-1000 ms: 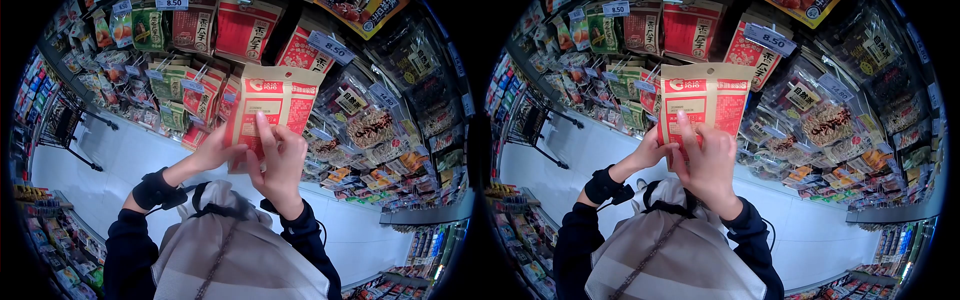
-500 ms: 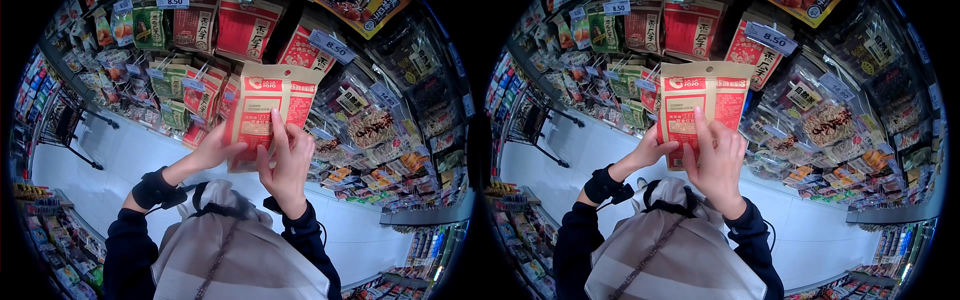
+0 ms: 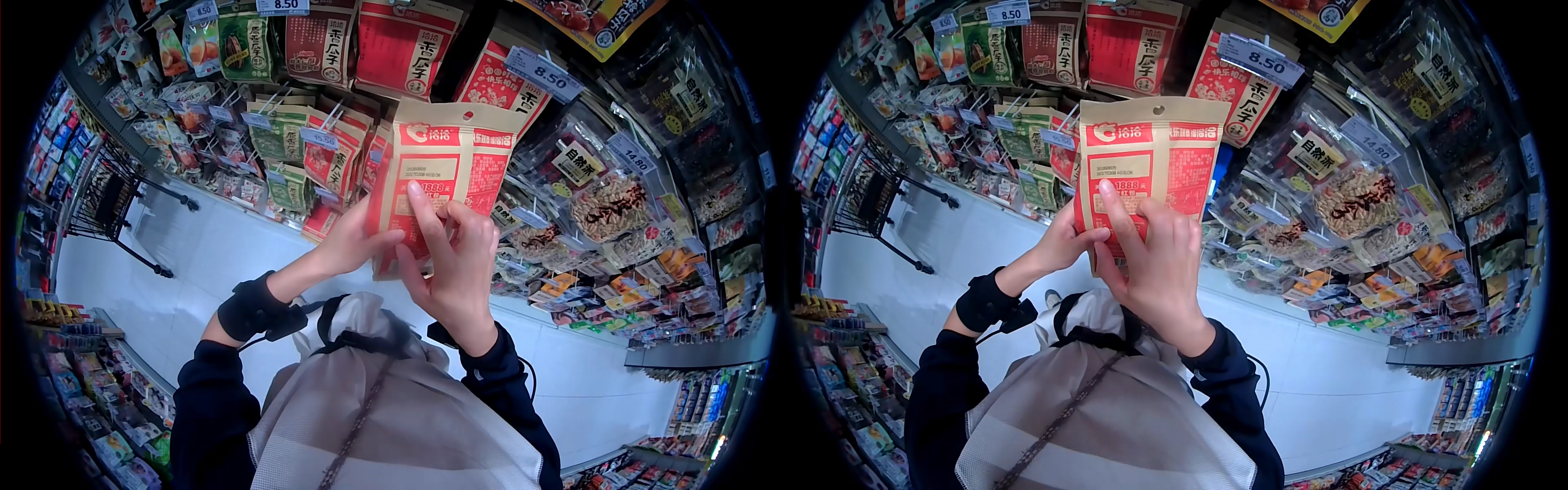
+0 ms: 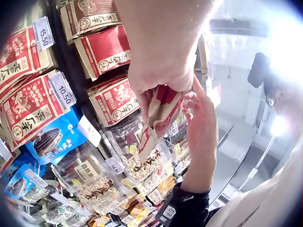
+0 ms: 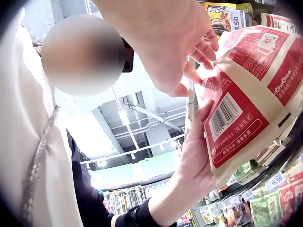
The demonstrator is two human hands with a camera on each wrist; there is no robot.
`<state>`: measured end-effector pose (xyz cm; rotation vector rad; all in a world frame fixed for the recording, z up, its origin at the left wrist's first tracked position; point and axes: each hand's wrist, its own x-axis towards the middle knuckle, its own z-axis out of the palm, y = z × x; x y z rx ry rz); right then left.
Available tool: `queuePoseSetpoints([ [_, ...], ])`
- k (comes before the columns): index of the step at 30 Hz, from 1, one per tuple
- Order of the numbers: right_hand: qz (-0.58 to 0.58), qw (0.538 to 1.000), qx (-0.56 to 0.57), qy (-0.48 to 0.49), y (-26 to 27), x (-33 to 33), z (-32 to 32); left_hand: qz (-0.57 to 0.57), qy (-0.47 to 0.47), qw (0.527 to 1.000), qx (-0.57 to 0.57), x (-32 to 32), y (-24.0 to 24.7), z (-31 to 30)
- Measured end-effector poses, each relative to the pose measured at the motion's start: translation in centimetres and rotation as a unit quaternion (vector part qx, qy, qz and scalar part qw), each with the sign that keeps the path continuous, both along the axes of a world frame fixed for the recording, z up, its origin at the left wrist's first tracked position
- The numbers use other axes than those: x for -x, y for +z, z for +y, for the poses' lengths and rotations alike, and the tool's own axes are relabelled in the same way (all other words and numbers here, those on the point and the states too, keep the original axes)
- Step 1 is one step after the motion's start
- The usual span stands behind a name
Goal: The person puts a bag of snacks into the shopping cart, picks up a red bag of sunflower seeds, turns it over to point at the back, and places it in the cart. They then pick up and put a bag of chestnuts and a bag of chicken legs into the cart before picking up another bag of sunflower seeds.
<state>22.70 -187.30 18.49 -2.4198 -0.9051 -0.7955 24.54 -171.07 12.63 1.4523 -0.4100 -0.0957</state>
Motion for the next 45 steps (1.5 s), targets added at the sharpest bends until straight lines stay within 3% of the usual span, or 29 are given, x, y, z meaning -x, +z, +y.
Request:
queuePoseSetpoints([
  [6, 0.014, 1.0, 0.005, -0.007, -0.5, 0.0, -0.1, -0.011, 0.012, 0.999, -0.035, 0.1, 0.0, 0.1],
  [22, 0.019, 0.999, -0.022, -0.023, -0.6, -0.1, -0.7, 0.01, -0.012, 1.0, 0.015, -0.2, -0.7, 0.0],
  [25, 0.053, 0.997, -0.049, -0.013, -0.3, -0.7, -1.4, -0.009, 0.024, 1.0, -0.012, 0.0, -0.6, 0.1],
  [26, 0.061, 0.992, -0.111, -0.021, -0.4, -1.3, -2.1, -0.003, 0.041, 0.999, -0.017, 0.1, -0.5, 0.2],
  [27, 0.068, 0.983, -0.169, -0.029, -0.6, -2.0, -3.2, 0.004, 0.058, 0.998, -0.02, 0.2, -0.4, 0.2],
  [29, 0.152, 0.939, -0.31, 0.009, -1.5, -3.3, -5.2, 0.066, 0.016, 0.987, 0.147, 0.3, 0.1, 0.3],
  [31, 0.353, 0.793, -0.473, 0.149, -1.0, -2.9, -5.6, 0.117, -0.02, 0.96, 0.252, 0.5, 1.4, 0.3],
  [34, 0.407, 0.72, -0.503, 0.251, -2.3, -2.3, -5.6, 0.16, -0.047, 0.939, 0.302, 0.7, 3.0, 0.4],
  [37, 0.425, 0.668, -0.548, 0.27, -1.8, -1.3, -4.7, 0.175, -0.049, 0.934, 0.307, 0.6, 3.3, 0.3],
  [38, 0.404, 0.699, -0.534, 0.252, -1.6, -1.1, -4.4, 0.175, -0.045, 0.936, 0.301, 0.6, 3.2, 0.3],
  [41, 0.382, 0.72, -0.534, 0.226, -2.6, -0.7, -4.2, 0.151, -0.001, 0.954, 0.258, 0.3, 2.9, 0.0],
  [43, 0.387, 0.706, -0.558, 0.201, -2.9, -0.6, -4.1, 0.1, 0.071, 0.973, 0.197, -0.1, 2.7, -0.5],
  [45, 0.385, 0.702, -0.571, 0.184, -3.3, -0.7, -4.2, 0.086, 0.067, 0.98, 0.169, 0.2, 3.2, -0.6],
])
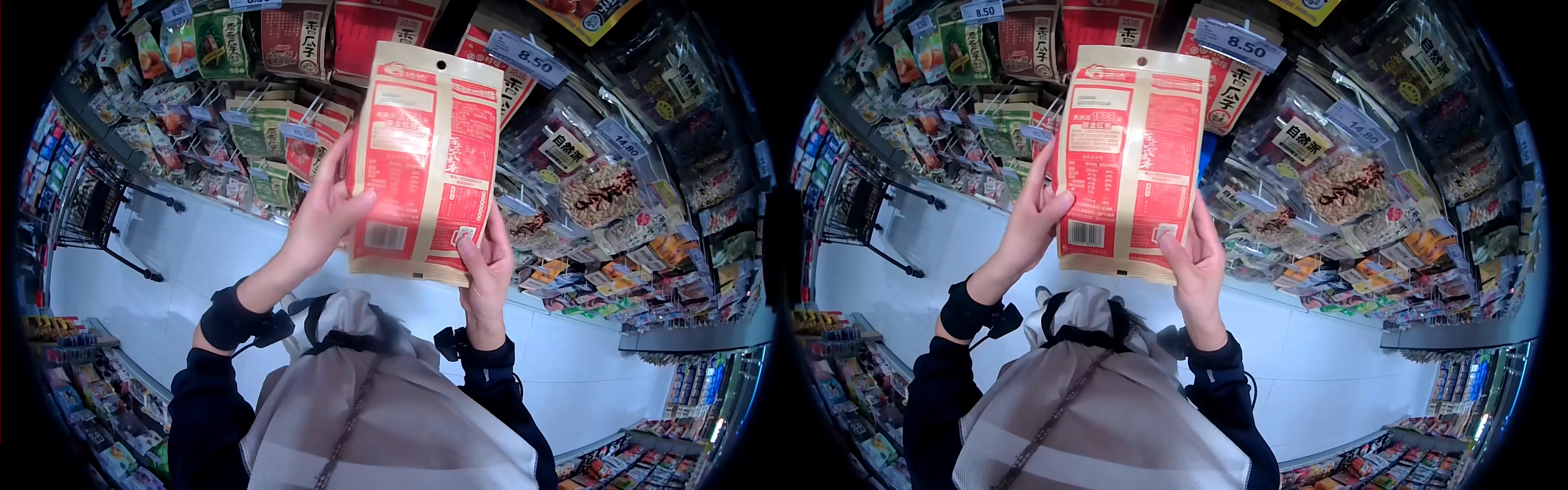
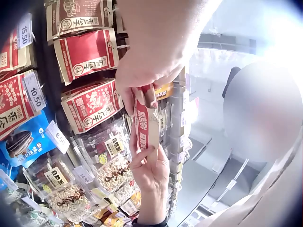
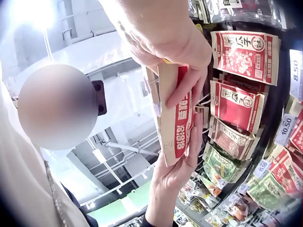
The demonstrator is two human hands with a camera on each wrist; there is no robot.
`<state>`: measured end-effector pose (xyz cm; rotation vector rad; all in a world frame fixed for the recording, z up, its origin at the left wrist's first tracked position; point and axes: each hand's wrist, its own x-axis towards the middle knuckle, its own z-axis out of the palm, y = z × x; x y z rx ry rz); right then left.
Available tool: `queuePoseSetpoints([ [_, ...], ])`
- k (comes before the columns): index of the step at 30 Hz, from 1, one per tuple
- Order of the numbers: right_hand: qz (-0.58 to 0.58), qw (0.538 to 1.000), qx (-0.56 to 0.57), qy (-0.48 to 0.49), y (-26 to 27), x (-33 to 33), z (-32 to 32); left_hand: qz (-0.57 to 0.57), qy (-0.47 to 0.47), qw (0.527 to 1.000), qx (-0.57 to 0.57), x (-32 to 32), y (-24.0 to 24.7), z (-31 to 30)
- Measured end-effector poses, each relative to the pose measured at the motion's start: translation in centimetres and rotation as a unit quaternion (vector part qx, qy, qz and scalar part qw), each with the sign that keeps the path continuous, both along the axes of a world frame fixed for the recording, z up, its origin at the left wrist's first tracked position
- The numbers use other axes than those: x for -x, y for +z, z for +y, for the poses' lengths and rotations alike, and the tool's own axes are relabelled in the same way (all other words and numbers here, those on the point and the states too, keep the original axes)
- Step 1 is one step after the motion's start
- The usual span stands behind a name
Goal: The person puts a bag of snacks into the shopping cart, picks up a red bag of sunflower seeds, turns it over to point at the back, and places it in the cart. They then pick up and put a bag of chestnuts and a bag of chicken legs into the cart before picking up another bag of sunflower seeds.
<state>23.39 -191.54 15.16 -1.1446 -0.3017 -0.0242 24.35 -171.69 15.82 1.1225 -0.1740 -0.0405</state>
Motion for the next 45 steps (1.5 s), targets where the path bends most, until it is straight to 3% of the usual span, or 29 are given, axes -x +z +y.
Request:
queuePoseSetpoints([
  [13, -0.041, 0.997, 0.059, 0.01, -1.0, 0.0, -1.2, -0.109, -0.022, 0.994, -0.021, 1.4, -0.5, -0.9],
  [22, -0.013, 0.997, 0.071, 0.024, -1.8, -0.2, -0.5, -0.081, -0.012, 0.988, -0.132, 1.4, -2.6, -0.3],
  [28, 0.011, 0.998, 0.058, 0.027, -3.6, -0.3, 0.5, -0.011, 0.012, 0.997, -0.074, 2.1, -2.8, -0.3],
  [33, 0.05, 0.999, 0.02, 0.006, -5.1, -0.4, 2.5, -0.037, 0.022, 0.994, -0.1, 1.7, -4.5, 1.1],
  [36, 0.05, 0.998, 0.022, 0.007, -5.9, -1.0, 3.7, -0.07, 0.151, 0.972, -0.164, 1.9, -5.2, 1.3],
  [45, 0.054, 0.995, 0.067, 0.057, -7.4, -2.0, 8.1, -0.009, 0.18, 0.973, -0.145, 4.0, -7.7, 5.6],
])
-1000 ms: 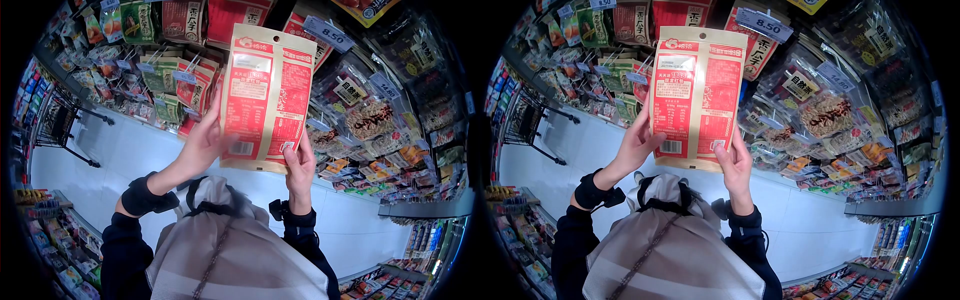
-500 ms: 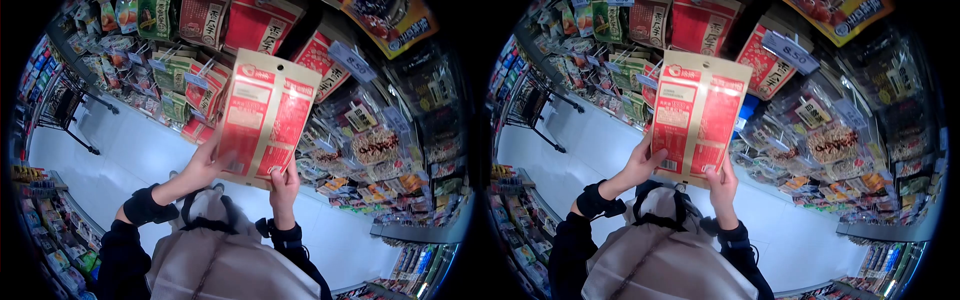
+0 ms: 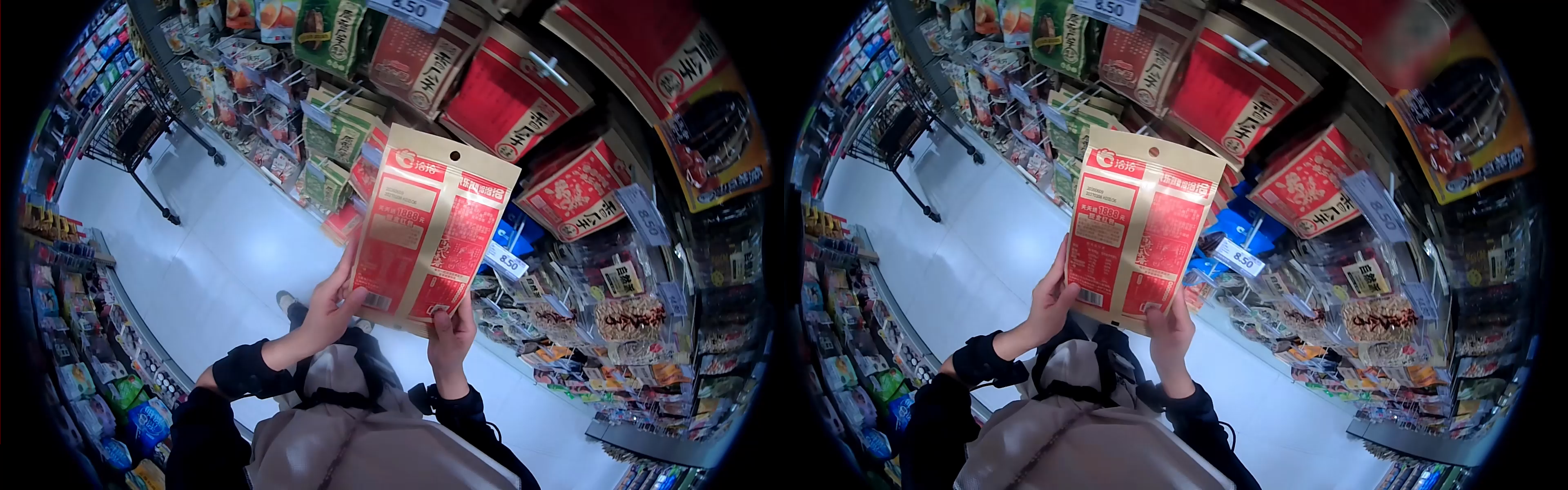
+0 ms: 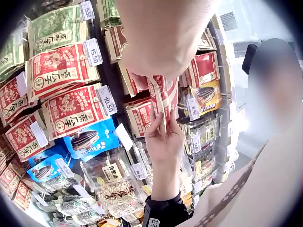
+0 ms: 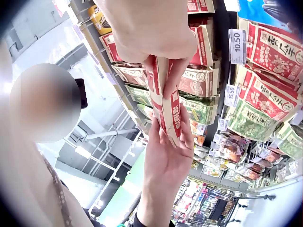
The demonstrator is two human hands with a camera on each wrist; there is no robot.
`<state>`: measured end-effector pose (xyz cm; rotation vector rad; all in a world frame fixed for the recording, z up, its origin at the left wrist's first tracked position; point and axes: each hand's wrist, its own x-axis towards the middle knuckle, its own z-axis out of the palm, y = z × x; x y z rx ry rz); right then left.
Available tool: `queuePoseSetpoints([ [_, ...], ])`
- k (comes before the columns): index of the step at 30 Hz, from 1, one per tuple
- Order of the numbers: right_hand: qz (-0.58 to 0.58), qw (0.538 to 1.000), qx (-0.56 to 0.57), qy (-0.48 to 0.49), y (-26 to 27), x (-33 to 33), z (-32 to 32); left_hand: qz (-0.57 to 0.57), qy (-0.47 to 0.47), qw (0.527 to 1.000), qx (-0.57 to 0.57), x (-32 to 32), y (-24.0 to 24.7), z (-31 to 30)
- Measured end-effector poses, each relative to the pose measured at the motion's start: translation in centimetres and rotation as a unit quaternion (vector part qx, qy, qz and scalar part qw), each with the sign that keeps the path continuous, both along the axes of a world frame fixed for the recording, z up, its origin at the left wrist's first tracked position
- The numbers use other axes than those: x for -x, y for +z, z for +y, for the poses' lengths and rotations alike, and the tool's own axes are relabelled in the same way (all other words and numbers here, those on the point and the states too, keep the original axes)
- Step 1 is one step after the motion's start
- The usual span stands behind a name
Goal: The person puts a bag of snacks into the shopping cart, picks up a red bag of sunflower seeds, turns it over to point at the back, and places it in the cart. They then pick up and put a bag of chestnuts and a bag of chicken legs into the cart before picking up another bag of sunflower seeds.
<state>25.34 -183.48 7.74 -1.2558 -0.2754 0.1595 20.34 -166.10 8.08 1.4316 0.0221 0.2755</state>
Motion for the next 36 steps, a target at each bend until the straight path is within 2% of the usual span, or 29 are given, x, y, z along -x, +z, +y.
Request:
queuePoseSetpoints([
  [2, -0.006, 1.0, 0.011, 0.013, -0.5, -0.2, 1.2, 0.007, 0.008, 1.0, 0.008, 0.3, 0.0, 1.0],
  [5, 0.023, 0.999, 0.012, 0.034, -0.2, -0.4, 3.6, -0.029, 0.036, 0.997, -0.054, 0.6, -1.0, 3.2],
  [9, 0.045, 0.997, 0.026, 0.057, 0.4, -0.4, 7.2, -0.024, 0.036, 0.999, -0.033, 1.3, -2.1, 6.7],
  [11, -0.003, 0.993, 0.101, 0.061, -1.5, -0.8, 8.3, -0.039, 0.055, 0.997, -0.033, 1.8, -3.3, 8.5],
  [12, 0.041, 0.994, 0.076, 0.065, -0.6, -0.5, 9.7, -0.019, 0.065, 0.998, 0.003, 2.1, -3.5, 9.3],
  [13, 0.059, 0.993, 0.065, 0.074, -0.2, -0.3, 11.0, -0.032, 0.08, 0.996, 0.036, 2.3, -3.2, 10.0],
  [16, 0.064, 0.99, 0.058, 0.108, 0.1, 0.2, 14.2, -0.012, 0.054, 0.998, 0.017, 3.3, -1.9, 13.9],
  [19, 0.018, 0.982, 0.104, 0.154, -0.3, 0.7, 17.2, -0.004, 0.028, 0.993, 0.114, 4.7, -0.6, 17.3],
  [21, 0.026, 0.978, 0.052, 0.199, 0.2, 1.1, 19.7, 0.008, 0.045, 0.995, 0.093, 5.6, 0.1, 19.9],
  [28, 0.005, 0.948, 0.013, 0.317, 1.1, 3.0, 28.6, -0.011, 0.13, 0.991, 0.004, 10.2, 0.7, 27.4],
  [33, -0.006, 0.908, 0.02, 0.419, 0.2, 4.5, 33.8, -0.002, 0.167, 0.985, 0.045, 15.0, 0.5, 31.0],
  [36, -0.047, 0.881, 0.069, 0.466, 0.0, 5.8, 36.5, -0.002, 0.212, 0.974, 0.077, 17.8, -0.1, 32.4],
])
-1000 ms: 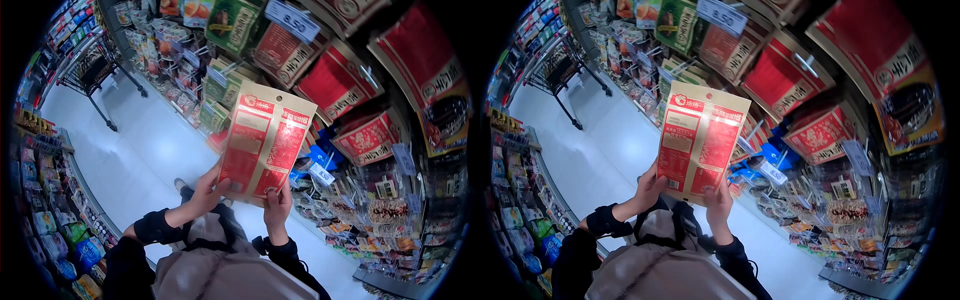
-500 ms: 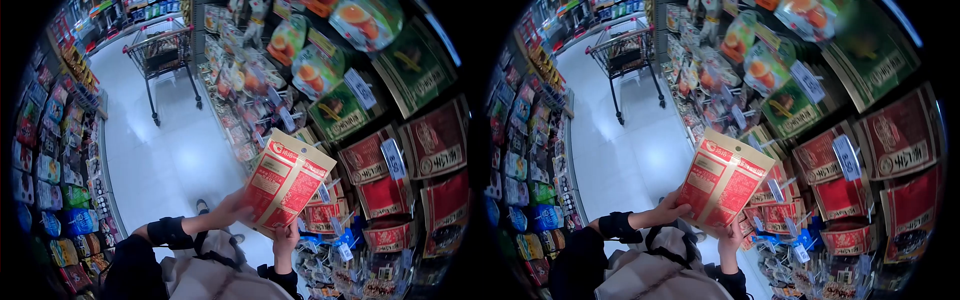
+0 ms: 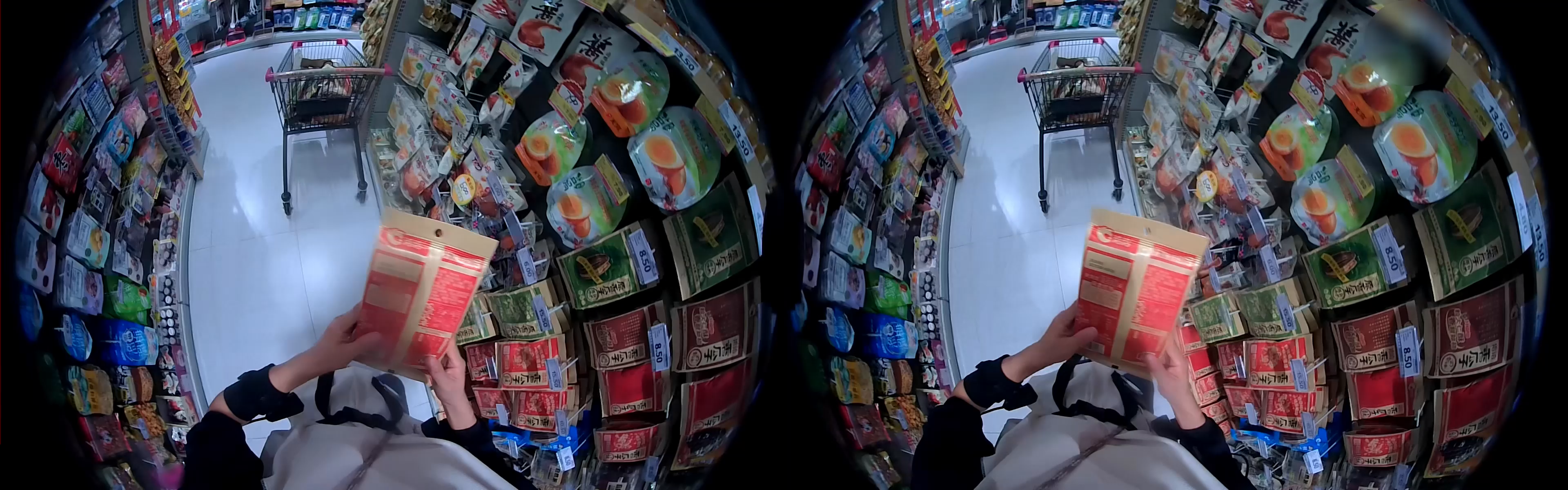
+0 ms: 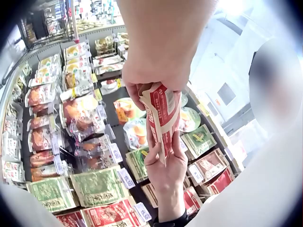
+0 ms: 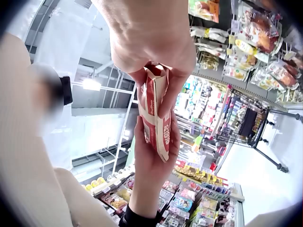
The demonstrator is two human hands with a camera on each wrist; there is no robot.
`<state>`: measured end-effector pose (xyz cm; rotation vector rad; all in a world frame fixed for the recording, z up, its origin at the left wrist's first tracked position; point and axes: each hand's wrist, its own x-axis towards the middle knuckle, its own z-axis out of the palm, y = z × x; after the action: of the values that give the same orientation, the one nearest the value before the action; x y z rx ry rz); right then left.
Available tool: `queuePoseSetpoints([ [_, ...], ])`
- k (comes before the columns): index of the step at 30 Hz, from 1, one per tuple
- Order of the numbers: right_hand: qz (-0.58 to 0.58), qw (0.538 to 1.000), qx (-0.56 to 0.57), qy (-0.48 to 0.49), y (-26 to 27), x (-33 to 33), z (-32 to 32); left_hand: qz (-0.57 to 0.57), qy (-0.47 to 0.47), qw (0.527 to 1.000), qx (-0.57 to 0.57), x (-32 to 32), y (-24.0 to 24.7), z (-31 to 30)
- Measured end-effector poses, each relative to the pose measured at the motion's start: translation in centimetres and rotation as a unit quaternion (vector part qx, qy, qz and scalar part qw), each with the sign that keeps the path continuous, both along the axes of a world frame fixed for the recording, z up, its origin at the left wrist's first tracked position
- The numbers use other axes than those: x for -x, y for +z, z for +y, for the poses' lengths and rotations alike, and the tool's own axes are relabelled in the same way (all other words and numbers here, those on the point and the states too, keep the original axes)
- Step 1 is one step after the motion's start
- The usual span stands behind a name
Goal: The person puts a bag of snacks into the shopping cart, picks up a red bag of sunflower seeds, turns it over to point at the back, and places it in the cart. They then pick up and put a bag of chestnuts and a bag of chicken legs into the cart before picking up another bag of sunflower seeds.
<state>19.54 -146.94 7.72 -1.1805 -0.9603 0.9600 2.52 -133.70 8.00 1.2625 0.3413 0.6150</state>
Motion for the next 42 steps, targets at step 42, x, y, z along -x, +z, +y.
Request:
queuePoseSetpoints([
  [42, 0.085, 0.93, 0.034, 0.356, -0.3, 1.6, 50.2, 0.096, 0.312, 0.945, 0.03, 5.6, -1.2, 37.2],
])
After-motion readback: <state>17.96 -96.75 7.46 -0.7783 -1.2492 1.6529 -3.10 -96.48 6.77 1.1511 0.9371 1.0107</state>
